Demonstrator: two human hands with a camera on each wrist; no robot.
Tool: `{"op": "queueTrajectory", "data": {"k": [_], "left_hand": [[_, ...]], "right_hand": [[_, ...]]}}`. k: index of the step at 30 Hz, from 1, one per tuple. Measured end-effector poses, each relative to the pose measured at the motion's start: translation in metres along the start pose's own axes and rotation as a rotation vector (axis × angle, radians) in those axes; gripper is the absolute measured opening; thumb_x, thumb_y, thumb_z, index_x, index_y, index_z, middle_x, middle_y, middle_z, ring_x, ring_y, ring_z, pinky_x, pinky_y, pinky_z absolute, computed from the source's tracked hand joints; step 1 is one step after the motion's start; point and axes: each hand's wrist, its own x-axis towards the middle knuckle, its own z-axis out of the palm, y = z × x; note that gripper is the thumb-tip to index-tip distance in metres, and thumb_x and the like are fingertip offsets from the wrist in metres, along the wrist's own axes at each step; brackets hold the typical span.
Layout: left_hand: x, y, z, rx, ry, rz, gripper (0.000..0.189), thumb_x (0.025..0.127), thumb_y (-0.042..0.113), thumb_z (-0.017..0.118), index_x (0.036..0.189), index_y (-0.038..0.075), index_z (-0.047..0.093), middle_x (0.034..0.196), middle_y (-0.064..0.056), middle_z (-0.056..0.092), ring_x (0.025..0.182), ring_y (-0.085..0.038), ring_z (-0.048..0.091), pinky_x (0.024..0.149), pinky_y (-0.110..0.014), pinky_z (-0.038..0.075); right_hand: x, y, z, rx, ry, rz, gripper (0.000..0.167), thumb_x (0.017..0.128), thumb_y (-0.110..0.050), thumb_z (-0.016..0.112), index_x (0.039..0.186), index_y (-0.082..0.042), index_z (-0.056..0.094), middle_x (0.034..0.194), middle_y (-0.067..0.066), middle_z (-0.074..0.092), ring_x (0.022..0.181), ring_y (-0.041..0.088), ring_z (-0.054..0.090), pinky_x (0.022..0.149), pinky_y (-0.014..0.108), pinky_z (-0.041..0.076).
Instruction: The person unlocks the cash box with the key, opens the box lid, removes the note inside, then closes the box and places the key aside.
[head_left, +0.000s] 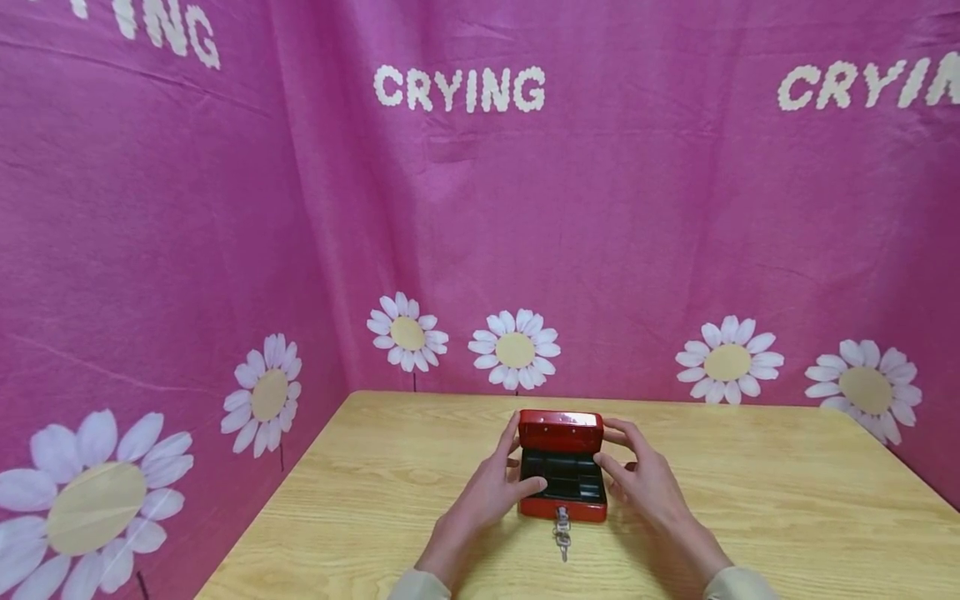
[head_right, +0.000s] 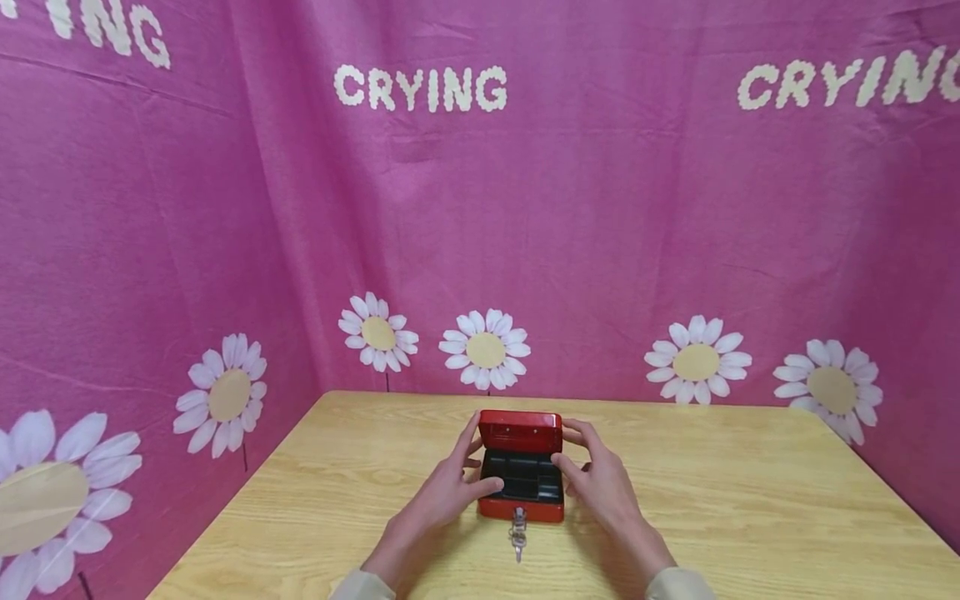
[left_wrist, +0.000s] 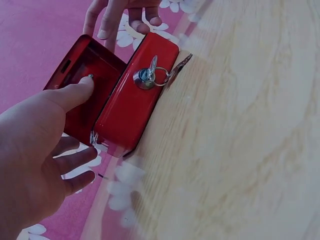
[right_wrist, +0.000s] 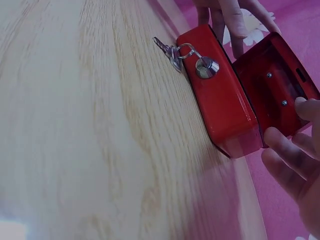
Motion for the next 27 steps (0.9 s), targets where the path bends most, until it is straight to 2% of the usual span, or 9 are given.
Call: {"op": "queueTrajectory", "data": {"k": [4, 9, 16, 20, 27], "left_hand": [[0.000, 0.000, 0.001, -0.037, -0.009, -0.001, 0.105, 0.086, 0.034, 0.078, 0.153, 0.055, 0.000, 0.161, -0.005, 0.034, 0.133, -0.033, 0.052, 0.110, -0.067, 0.037], [-0.002, -0.001, 0.004, -0.070, -0.019, -0.003, 0.113, 0.083, 0.025, 0.081, 0.154, 0.053, -0.001, 0.163, -0.009, 0.031, 0.138, -0.036, 0.048, 0.115, -0.062, 0.034], [-0.007, -0.002, 0.007, -0.016, -0.011, -0.018, 0.118, 0.079, 0.023, 0.085, 0.159, 0.039, 0.001, 0.156, -0.020, 0.039, 0.135, -0.039, 0.050, 0.114, -0.059, 0.037], [-0.010, -0.004, 0.009, -0.008, -0.020, -0.018, 0.115, 0.078, 0.024, 0.085, 0.160, 0.036, 0.006, 0.154, -0.016, 0.044, 0.136, -0.036, 0.049, 0.115, -0.060, 0.035], [-0.013, -0.007, 0.012, 0.004, -0.015, -0.057, 0.104, 0.078, 0.023, 0.085, 0.159, 0.020, 0.021, 0.151, -0.012, 0.049, 0.137, -0.033, 0.049, 0.116, -0.056, 0.036]], "right_hand": [[0.000, 0.001, -0.001, 0.007, -0.019, -0.007, 0.058, 0.095, -0.019, 0.068, 0.145, -0.030, 0.042, 0.145, 0.015, 0.054, 0.059, 0.027, 0.063, 0.048, 0.027, 0.051], [-0.001, 0.002, -0.003, 0.013, -0.059, -0.003, 0.066, 0.095, -0.020, 0.068, 0.151, -0.031, 0.035, 0.147, 0.016, 0.051, 0.059, 0.024, 0.061, 0.048, 0.026, 0.050], [-0.002, 0.003, -0.003, 0.001, -0.086, -0.021, 0.071, 0.095, -0.021, 0.068, 0.154, -0.032, 0.031, 0.147, 0.016, 0.049, 0.056, 0.024, 0.059, 0.046, 0.026, 0.049], [-0.001, 0.004, -0.003, -0.011, -0.081, -0.025, 0.073, 0.094, -0.021, 0.069, 0.155, -0.033, 0.029, 0.148, 0.015, 0.048, 0.056, 0.025, 0.059, 0.046, 0.027, 0.049], [0.000, 0.001, -0.004, -0.021, -0.087, 0.012, 0.073, 0.095, -0.022, 0.068, 0.156, -0.032, 0.029, 0.150, 0.015, 0.047, 0.060, 0.024, 0.059, 0.049, 0.027, 0.051]]}}
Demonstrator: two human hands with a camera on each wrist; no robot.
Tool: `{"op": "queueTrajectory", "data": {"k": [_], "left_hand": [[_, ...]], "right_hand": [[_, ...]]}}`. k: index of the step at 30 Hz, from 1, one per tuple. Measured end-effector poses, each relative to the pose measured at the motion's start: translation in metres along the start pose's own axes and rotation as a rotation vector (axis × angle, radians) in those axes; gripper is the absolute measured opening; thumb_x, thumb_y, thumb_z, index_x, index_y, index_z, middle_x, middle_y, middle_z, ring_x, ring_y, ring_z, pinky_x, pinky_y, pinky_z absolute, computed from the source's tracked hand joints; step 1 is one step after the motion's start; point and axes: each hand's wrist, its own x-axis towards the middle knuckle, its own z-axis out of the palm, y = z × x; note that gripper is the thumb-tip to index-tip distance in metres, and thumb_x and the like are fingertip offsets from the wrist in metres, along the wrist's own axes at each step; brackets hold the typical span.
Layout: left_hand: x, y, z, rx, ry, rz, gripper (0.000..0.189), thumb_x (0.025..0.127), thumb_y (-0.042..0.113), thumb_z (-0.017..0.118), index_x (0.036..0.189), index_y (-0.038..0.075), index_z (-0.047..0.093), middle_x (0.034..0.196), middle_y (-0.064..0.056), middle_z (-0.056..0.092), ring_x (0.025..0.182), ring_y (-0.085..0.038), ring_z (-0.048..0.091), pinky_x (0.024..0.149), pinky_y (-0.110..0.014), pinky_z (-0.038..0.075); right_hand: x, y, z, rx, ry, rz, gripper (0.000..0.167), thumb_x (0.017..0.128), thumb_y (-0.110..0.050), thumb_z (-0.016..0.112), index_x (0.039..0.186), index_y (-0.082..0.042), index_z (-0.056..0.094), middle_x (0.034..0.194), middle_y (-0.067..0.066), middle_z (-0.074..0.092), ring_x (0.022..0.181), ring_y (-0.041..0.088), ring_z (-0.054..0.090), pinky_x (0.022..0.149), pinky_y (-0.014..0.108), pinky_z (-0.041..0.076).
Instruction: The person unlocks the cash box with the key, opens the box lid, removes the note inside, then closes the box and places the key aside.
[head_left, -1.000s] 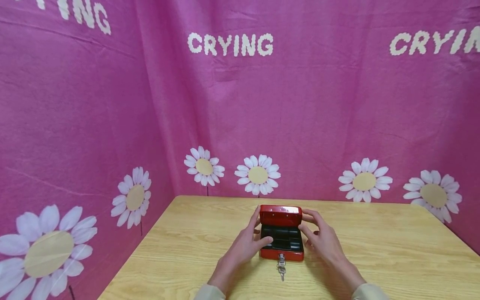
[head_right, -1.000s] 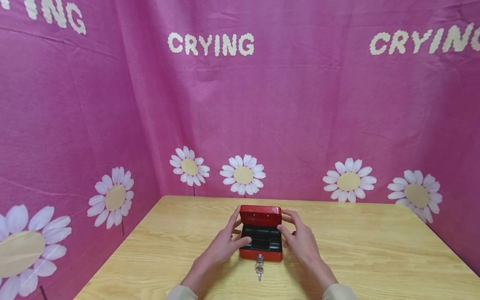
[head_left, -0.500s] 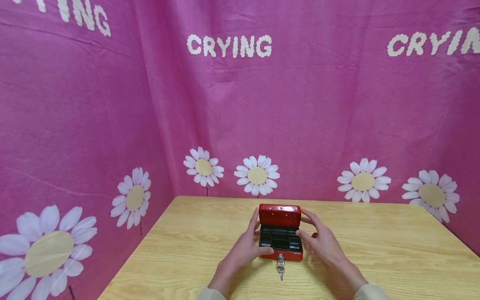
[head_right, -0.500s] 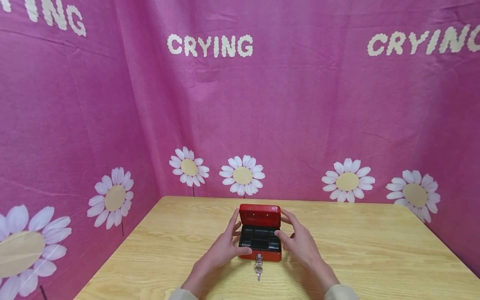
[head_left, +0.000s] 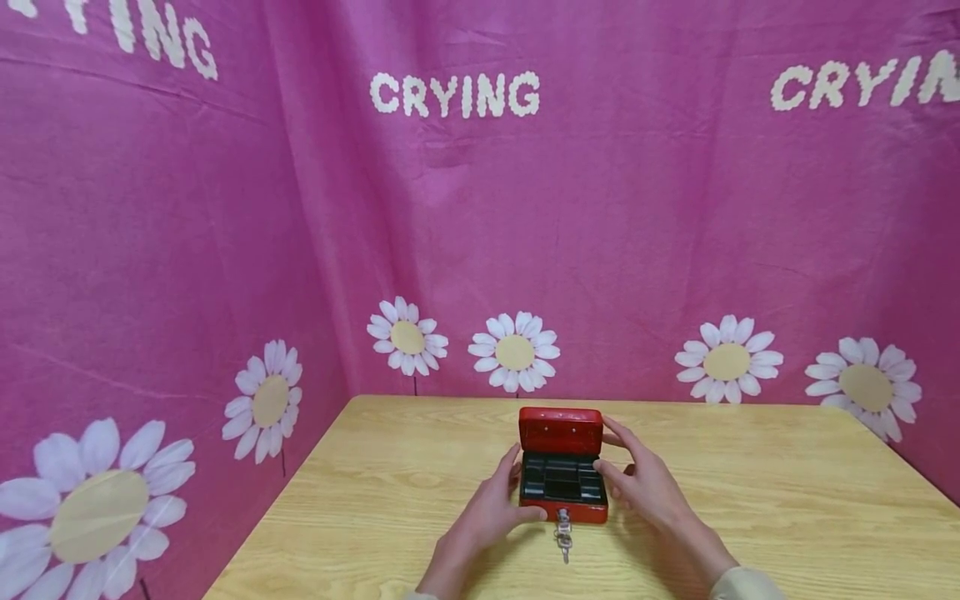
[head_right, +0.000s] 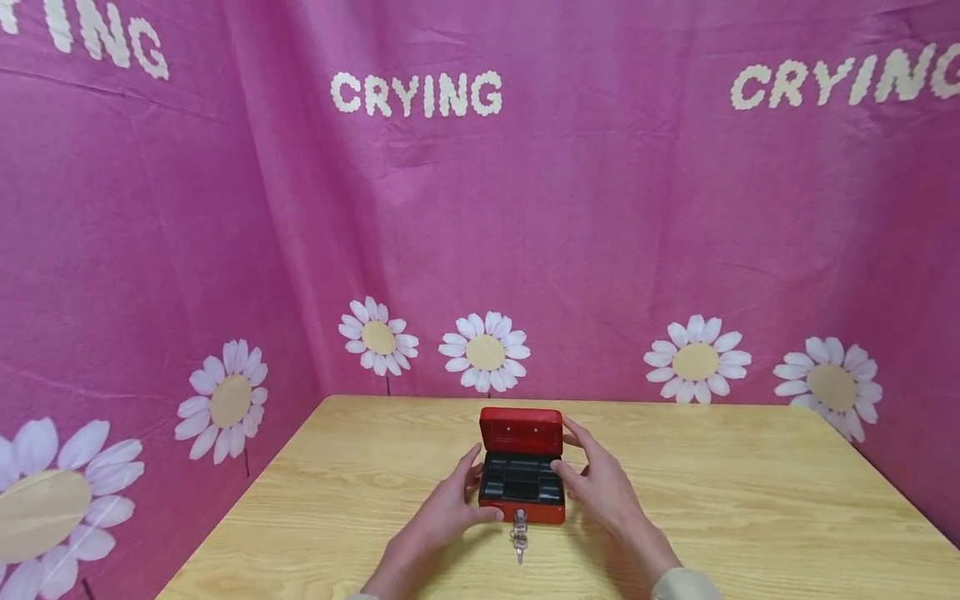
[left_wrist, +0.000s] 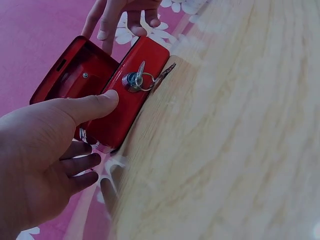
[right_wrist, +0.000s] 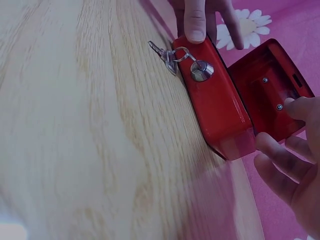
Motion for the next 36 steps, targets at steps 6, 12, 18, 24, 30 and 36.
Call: {"op": "queueTrajectory", "data": {"k": [6, 12, 18, 24, 30, 36], "left_hand": [[-0.002, -0.001, -0.001, -0.006, 0.023, -0.039, 0.090, 0.080, 0.027, 0.084, 0.154, 0.009, 0.036, 0.147, -0.011, 0.053, 0.131, -0.031, 0.054, 0.114, -0.054, 0.039], [0.000, -0.004, 0.002, -0.019, 0.012, -0.042, 0.087, 0.079, 0.028, 0.085, 0.151, 0.011, 0.041, 0.145, -0.009, 0.055, 0.132, -0.029, 0.053, 0.115, -0.054, 0.038], [0.002, -0.005, 0.003, -0.057, 0.014, -0.019, 0.084, 0.079, 0.026, 0.085, 0.150, 0.012, 0.043, 0.144, -0.010, 0.056, 0.132, -0.033, 0.054, 0.113, -0.051, 0.041], [0.002, -0.003, 0.006, -0.067, 0.031, -0.023, 0.082, 0.079, 0.021, 0.085, 0.149, 0.008, 0.044, 0.144, -0.013, 0.056, 0.132, -0.034, 0.054, 0.112, -0.049, 0.043], [0.002, -0.003, 0.008, -0.047, 0.051, -0.046, 0.082, 0.078, 0.021, 0.085, 0.149, 0.011, 0.046, 0.142, -0.010, 0.058, 0.132, -0.031, 0.054, 0.114, -0.051, 0.041], [0.001, -0.004, 0.007, -0.022, 0.064, -0.021, 0.079, 0.078, 0.023, 0.085, 0.147, 0.010, 0.048, 0.139, -0.010, 0.061, 0.130, -0.031, 0.055, 0.113, -0.052, 0.041]], "right_hand": [[0.000, -0.002, 0.001, -0.030, 0.026, -0.041, 0.072, 0.095, -0.019, 0.068, 0.156, -0.026, 0.030, 0.147, 0.018, 0.050, 0.058, 0.022, 0.059, 0.050, 0.025, 0.050], [0.000, -0.013, 0.001, -0.049, 0.031, -0.009, 0.071, 0.097, -0.020, 0.064, 0.158, -0.020, 0.027, 0.146, 0.022, 0.050, 0.060, 0.021, 0.060, 0.050, 0.025, 0.049], [0.002, -0.023, 0.002, -0.048, 0.007, 0.025, 0.070, 0.098, -0.019, 0.061, 0.159, -0.018, 0.024, 0.146, 0.023, 0.049, 0.061, 0.024, 0.061, 0.045, 0.028, 0.049], [0.002, -0.020, 0.001, -0.044, 0.001, 0.026, 0.072, 0.097, -0.016, 0.061, 0.159, -0.018, 0.024, 0.146, 0.023, 0.048, 0.058, 0.024, 0.059, 0.043, 0.030, 0.049], [0.000, -0.020, -0.004, -0.041, 0.026, 0.019, 0.067, 0.098, -0.016, 0.061, 0.156, -0.012, 0.029, 0.147, 0.024, 0.047, 0.060, 0.025, 0.063, 0.045, 0.030, 0.051], [0.000, -0.020, -0.010, -0.016, 0.075, -0.011, 0.055, 0.097, -0.013, 0.062, 0.147, -0.006, 0.042, 0.140, 0.026, 0.053, 0.062, 0.026, 0.066, 0.045, 0.033, 0.053]]}}
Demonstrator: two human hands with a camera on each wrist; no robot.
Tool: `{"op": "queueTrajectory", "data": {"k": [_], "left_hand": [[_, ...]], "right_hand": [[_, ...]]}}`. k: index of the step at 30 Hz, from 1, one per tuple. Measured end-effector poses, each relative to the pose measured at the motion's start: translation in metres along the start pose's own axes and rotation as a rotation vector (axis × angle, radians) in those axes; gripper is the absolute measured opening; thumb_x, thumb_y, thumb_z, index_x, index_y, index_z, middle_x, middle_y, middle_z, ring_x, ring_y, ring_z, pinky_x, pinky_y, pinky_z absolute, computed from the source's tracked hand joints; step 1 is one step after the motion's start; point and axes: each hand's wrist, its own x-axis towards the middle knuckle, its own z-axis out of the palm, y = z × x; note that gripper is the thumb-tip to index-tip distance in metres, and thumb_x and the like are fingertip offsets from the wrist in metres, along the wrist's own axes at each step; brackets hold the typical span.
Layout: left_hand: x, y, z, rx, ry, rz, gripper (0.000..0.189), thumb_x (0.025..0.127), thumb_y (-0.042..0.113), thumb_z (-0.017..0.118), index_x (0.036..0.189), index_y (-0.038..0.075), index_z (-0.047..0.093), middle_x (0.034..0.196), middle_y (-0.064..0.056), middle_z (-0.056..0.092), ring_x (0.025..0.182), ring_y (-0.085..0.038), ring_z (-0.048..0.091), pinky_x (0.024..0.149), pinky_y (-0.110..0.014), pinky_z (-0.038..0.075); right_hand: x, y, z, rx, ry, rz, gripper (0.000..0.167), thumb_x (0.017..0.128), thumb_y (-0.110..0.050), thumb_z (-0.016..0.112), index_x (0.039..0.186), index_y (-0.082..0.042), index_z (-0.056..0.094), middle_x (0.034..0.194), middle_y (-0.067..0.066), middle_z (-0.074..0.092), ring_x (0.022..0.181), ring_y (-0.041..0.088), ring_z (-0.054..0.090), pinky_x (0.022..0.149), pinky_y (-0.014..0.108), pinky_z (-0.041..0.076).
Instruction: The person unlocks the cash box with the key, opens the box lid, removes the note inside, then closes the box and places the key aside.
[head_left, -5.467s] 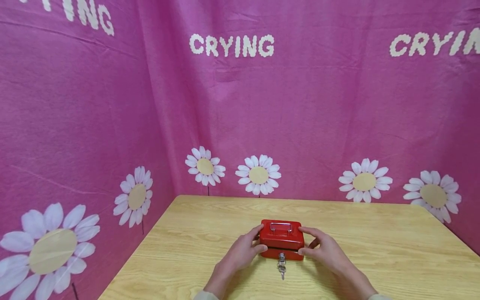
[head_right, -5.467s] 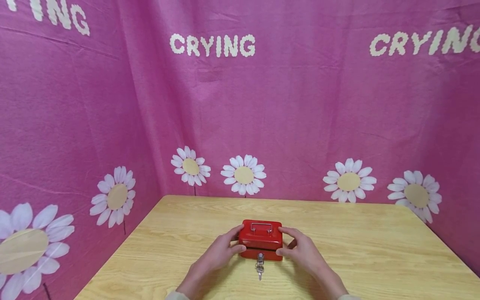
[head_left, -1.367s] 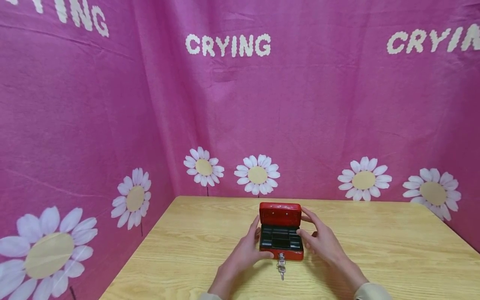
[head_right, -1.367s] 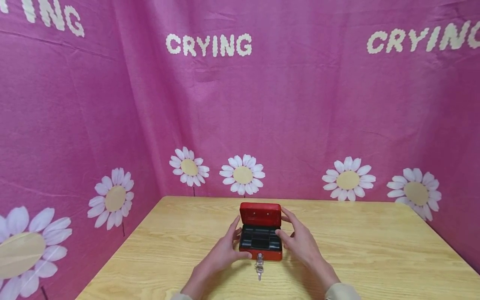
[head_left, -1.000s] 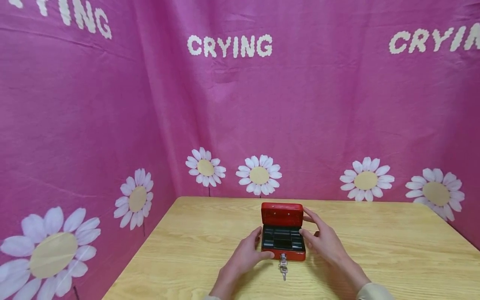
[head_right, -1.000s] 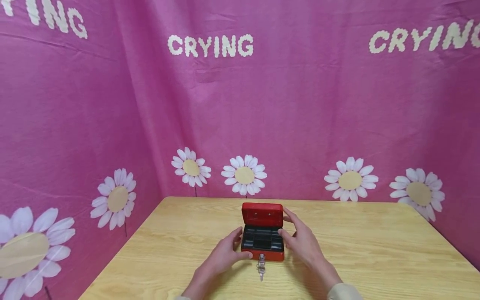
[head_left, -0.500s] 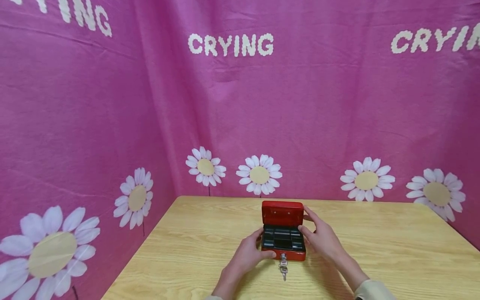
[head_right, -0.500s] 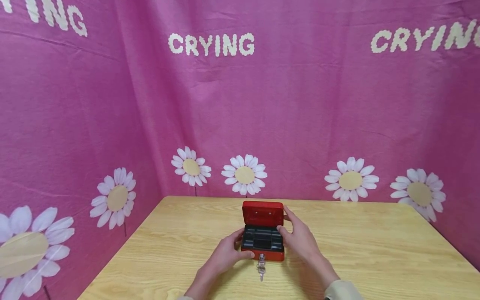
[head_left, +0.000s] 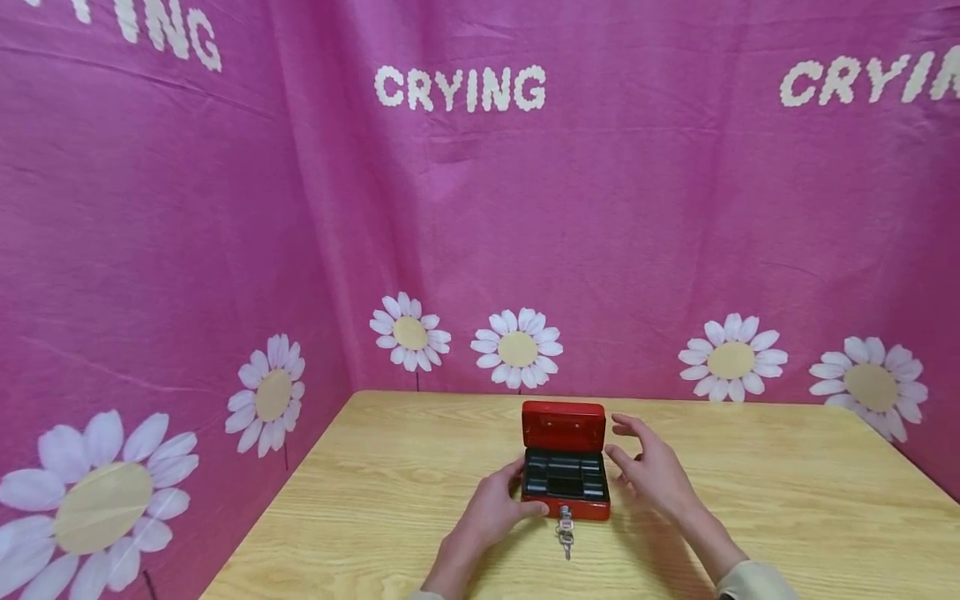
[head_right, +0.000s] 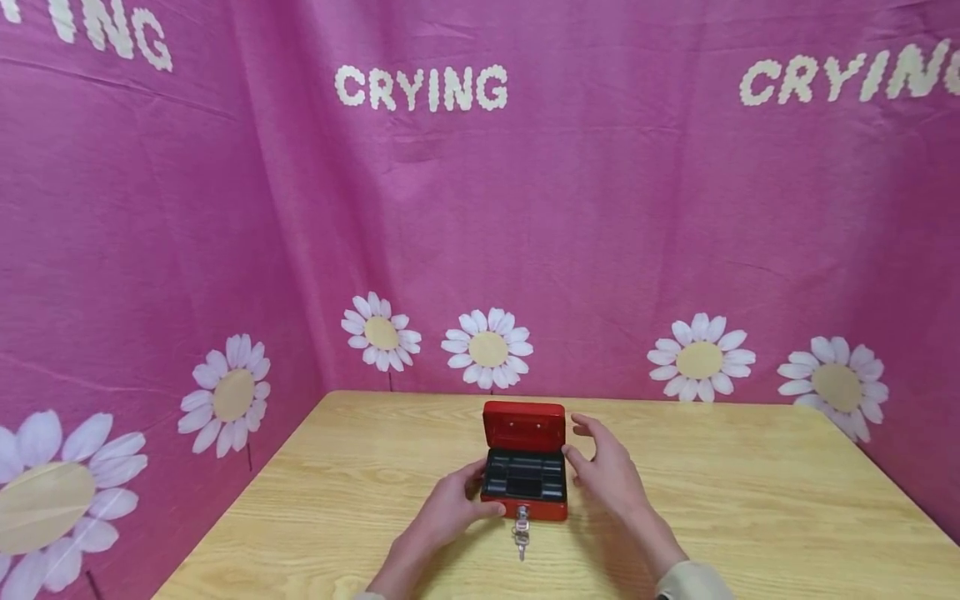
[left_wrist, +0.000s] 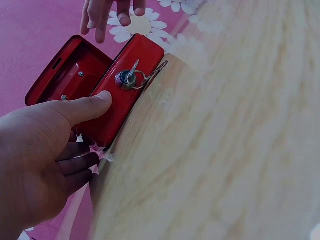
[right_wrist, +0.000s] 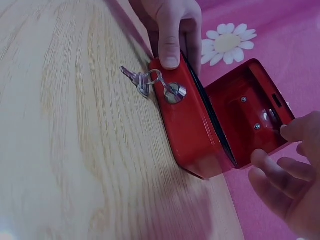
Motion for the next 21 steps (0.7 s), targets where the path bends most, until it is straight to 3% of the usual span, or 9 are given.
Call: {"op": "queueTrajectory", "data": {"k": [4, 9, 11, 21], "left_hand": [[-0.001, -0.002, -0.001, 0.002, 0.002, 0.033, 0.078, 0.079, 0.023, 0.085, 0.147, 0.008, 0.049, 0.138, -0.012, 0.062, 0.129, -0.032, 0.057, 0.112, -0.051, 0.042], [0.000, -0.004, -0.002, 0.017, 0.011, 0.035, 0.078, 0.080, 0.025, 0.084, 0.147, 0.007, 0.049, 0.140, -0.012, 0.060, 0.132, -0.032, 0.055, 0.112, -0.050, 0.042], [0.001, -0.004, -0.002, 0.021, 0.013, 0.024, 0.077, 0.080, 0.026, 0.084, 0.146, 0.008, 0.049, 0.141, -0.011, 0.059, 0.133, -0.031, 0.054, 0.113, -0.050, 0.041], [0.001, -0.005, 0.000, 0.037, 0.001, -0.003, 0.078, 0.080, 0.028, 0.084, 0.147, 0.008, 0.049, 0.144, -0.012, 0.057, 0.135, -0.032, 0.052, 0.113, -0.050, 0.041]], "right_hand": [[0.000, 0.003, -0.001, -0.046, 0.037, -0.026, 0.042, 0.095, -0.014, 0.065, 0.134, -0.003, 0.055, 0.116, 0.020, 0.062, 0.054, 0.017, 0.057, 0.045, 0.028, 0.050], [0.001, 0.007, 0.001, -0.114, 0.031, -0.098, 0.027, 0.092, -0.017, 0.068, 0.116, -0.003, 0.067, 0.085, 0.003, 0.060, 0.070, 0.008, 0.051, 0.057, 0.021, 0.046], [0.001, 0.008, 0.002, -0.111, 0.010, -0.109, 0.025, 0.092, -0.017, 0.070, 0.113, -0.004, 0.069, 0.080, 0.000, 0.058, 0.075, 0.009, 0.050, 0.061, 0.020, 0.044], [0.001, 0.015, 0.005, -0.114, -0.051, -0.043, 0.020, 0.089, -0.017, 0.072, 0.105, -0.004, 0.071, 0.076, 0.000, 0.058, 0.066, 0.010, 0.046, 0.055, 0.021, 0.039]]}}
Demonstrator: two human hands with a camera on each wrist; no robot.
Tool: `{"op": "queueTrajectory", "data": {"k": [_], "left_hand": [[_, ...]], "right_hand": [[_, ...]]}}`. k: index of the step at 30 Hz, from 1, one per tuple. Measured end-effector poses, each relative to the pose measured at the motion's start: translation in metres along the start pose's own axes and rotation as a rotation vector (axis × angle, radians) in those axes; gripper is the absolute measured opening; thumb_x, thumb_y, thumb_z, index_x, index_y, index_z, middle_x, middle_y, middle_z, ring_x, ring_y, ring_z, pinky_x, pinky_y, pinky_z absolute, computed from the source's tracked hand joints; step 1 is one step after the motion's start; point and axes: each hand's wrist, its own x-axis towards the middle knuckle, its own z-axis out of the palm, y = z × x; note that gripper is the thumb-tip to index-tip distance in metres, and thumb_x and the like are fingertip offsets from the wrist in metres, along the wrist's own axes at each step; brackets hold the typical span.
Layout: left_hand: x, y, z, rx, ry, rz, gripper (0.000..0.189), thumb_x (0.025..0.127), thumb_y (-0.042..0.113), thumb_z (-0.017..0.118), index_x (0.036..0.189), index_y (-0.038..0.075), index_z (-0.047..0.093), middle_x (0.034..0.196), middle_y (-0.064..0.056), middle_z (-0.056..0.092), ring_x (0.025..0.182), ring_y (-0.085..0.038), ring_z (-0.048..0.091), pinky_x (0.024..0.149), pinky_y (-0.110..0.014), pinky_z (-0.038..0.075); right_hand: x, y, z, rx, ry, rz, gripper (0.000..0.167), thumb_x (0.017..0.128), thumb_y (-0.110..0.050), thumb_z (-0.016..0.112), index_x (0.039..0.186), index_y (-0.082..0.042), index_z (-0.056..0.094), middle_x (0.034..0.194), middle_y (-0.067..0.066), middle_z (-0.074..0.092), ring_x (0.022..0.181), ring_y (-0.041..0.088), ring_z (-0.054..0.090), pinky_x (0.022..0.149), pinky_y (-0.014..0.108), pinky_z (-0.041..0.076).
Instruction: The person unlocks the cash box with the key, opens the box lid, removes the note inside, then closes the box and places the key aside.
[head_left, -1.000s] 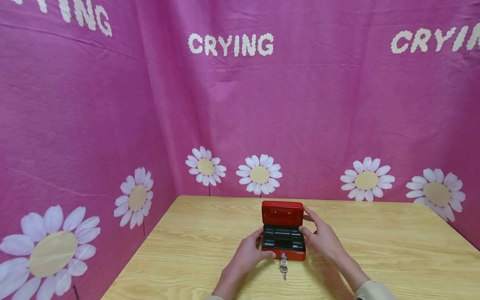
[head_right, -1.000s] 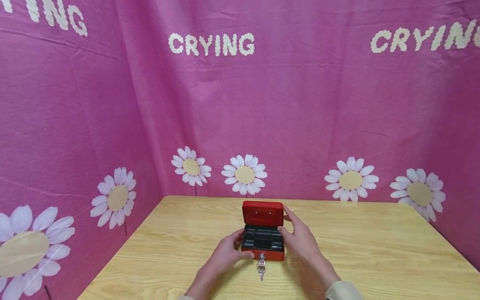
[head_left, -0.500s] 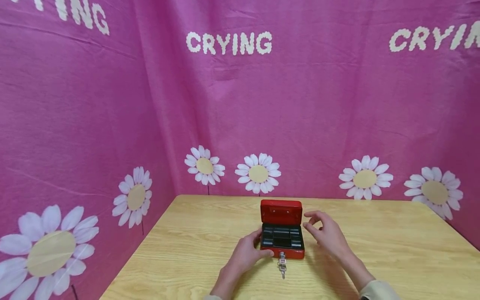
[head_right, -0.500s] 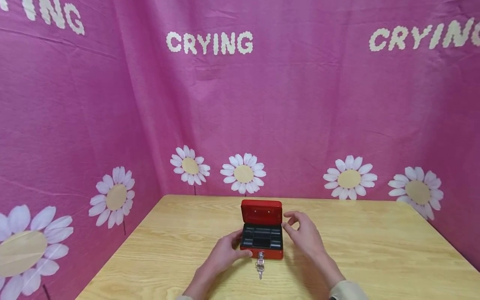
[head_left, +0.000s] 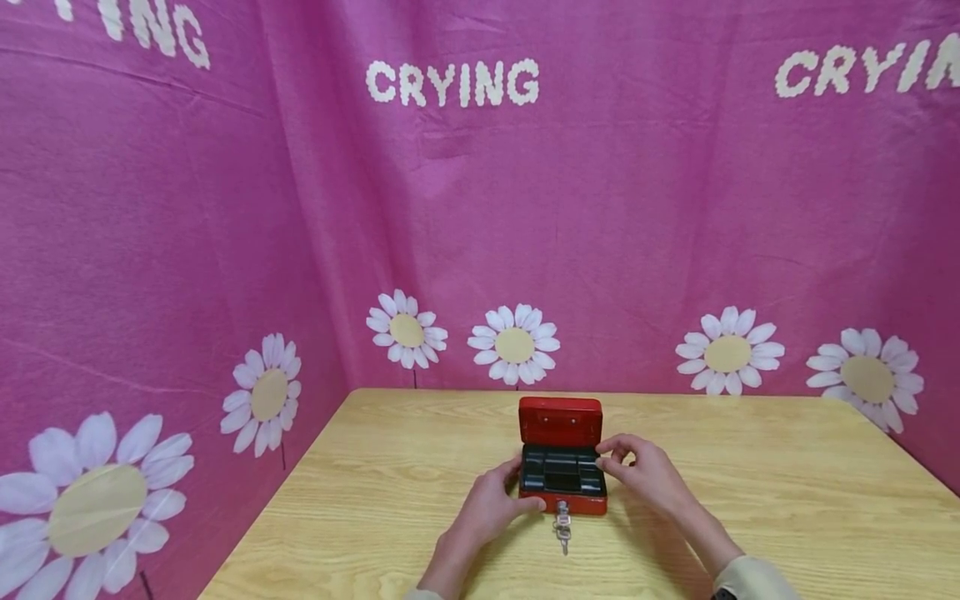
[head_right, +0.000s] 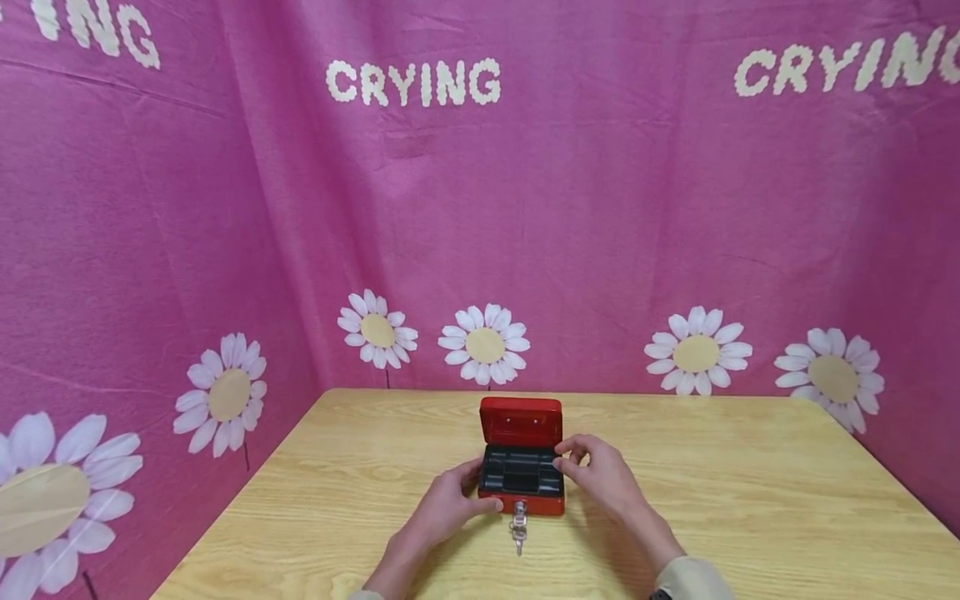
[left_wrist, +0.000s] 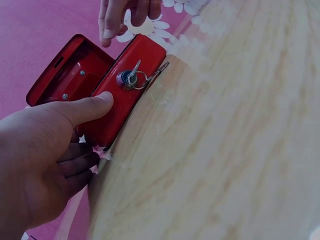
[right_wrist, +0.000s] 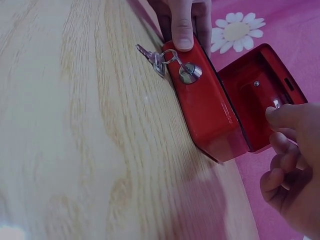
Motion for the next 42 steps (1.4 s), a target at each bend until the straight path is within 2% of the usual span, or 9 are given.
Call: {"op": "queueTrajectory", "data": {"k": [9, 13, 16, 19, 27, 33, 42], "left_hand": [[0.000, 0.001, 0.001, 0.002, -0.001, 0.026, 0.078, 0.080, 0.028, 0.084, 0.147, 0.007, 0.049, 0.143, -0.012, 0.058, 0.134, -0.032, 0.052, 0.113, -0.051, 0.041], [-0.001, 0.001, -0.001, -0.002, 0.004, 0.005, 0.079, 0.080, 0.028, 0.084, 0.147, 0.008, 0.048, 0.144, -0.011, 0.057, 0.136, -0.032, 0.051, 0.114, -0.051, 0.040], [-0.003, 0.001, -0.001, -0.001, 0.004, -0.012, 0.080, 0.080, 0.028, 0.084, 0.148, 0.008, 0.047, 0.144, -0.011, 0.057, 0.136, -0.033, 0.050, 0.114, -0.052, 0.039], [-0.004, 0.001, -0.001, -0.002, -0.001, -0.018, 0.080, 0.079, 0.029, 0.084, 0.147, 0.007, 0.048, 0.144, -0.012, 0.057, 0.136, -0.034, 0.050, 0.114, -0.053, 0.039], [-0.003, 0.001, 0.000, -0.020, -0.004, -0.031, 0.080, 0.080, 0.030, 0.083, 0.148, 0.009, 0.047, 0.146, -0.011, 0.055, 0.138, -0.034, 0.048, 0.115, -0.053, 0.038], [-0.002, 0.002, 0.000, -0.017, -0.010, -0.032, 0.080, 0.081, 0.030, 0.082, 0.149, 0.009, 0.045, 0.145, -0.011, 0.055, 0.137, -0.034, 0.049, 0.114, -0.053, 0.039], [-0.004, 0.002, 0.001, 0.000, -0.001, -0.020, 0.080, 0.080, 0.031, 0.083, 0.148, 0.008, 0.047, 0.146, -0.013, 0.054, 0.137, -0.034, 0.049, 0.114, -0.052, 0.040]], "right_hand": [[0.002, 0.003, 0.001, 0.005, -0.034, 0.041, 0.021, 0.089, -0.017, 0.072, 0.106, -0.004, 0.072, 0.078, 0.000, 0.058, 0.064, 0.011, 0.047, 0.053, 0.021, 0.038], [0.003, 0.003, 0.005, 0.009, -0.043, 0.021, 0.020, 0.089, -0.016, 0.072, 0.105, -0.004, 0.073, 0.078, 0.001, 0.059, 0.066, 0.010, 0.047, 0.054, 0.020, 0.039], [0.003, 0.004, 0.008, 0.009, -0.053, 0.041, 0.019, 0.089, -0.017, 0.072, 0.104, -0.005, 0.073, 0.077, 0.000, 0.059, 0.065, 0.009, 0.046, 0.052, 0.020, 0.038], [0.003, 0.004, 0.009, 0.000, -0.052, 0.059, 0.018, 0.088, -0.017, 0.072, 0.102, -0.007, 0.073, 0.076, -0.001, 0.058, 0.063, 0.008, 0.045, 0.052, 0.020, 0.036], [0.003, 0.006, 0.012, -0.003, -0.064, 0.038, 0.014, 0.087, -0.018, 0.074, 0.099, -0.010, 0.075, 0.074, -0.001, 0.057, 0.063, 0.009, 0.045, 0.053, 0.021, 0.035], [0.004, 0.012, 0.020, 0.016, -0.052, 0.099, 0.013, 0.088, -0.016, 0.072, 0.099, -0.012, 0.076, 0.077, 0.000, 0.057, 0.062, 0.010, 0.043, 0.052, 0.022, 0.034], [0.004, 0.017, 0.025, 0.015, -0.030, 0.113, 0.014, 0.088, -0.019, 0.073, 0.099, -0.012, 0.077, 0.075, -0.001, 0.057, 0.060, 0.010, 0.043, 0.051, 0.021, 0.034]]}}
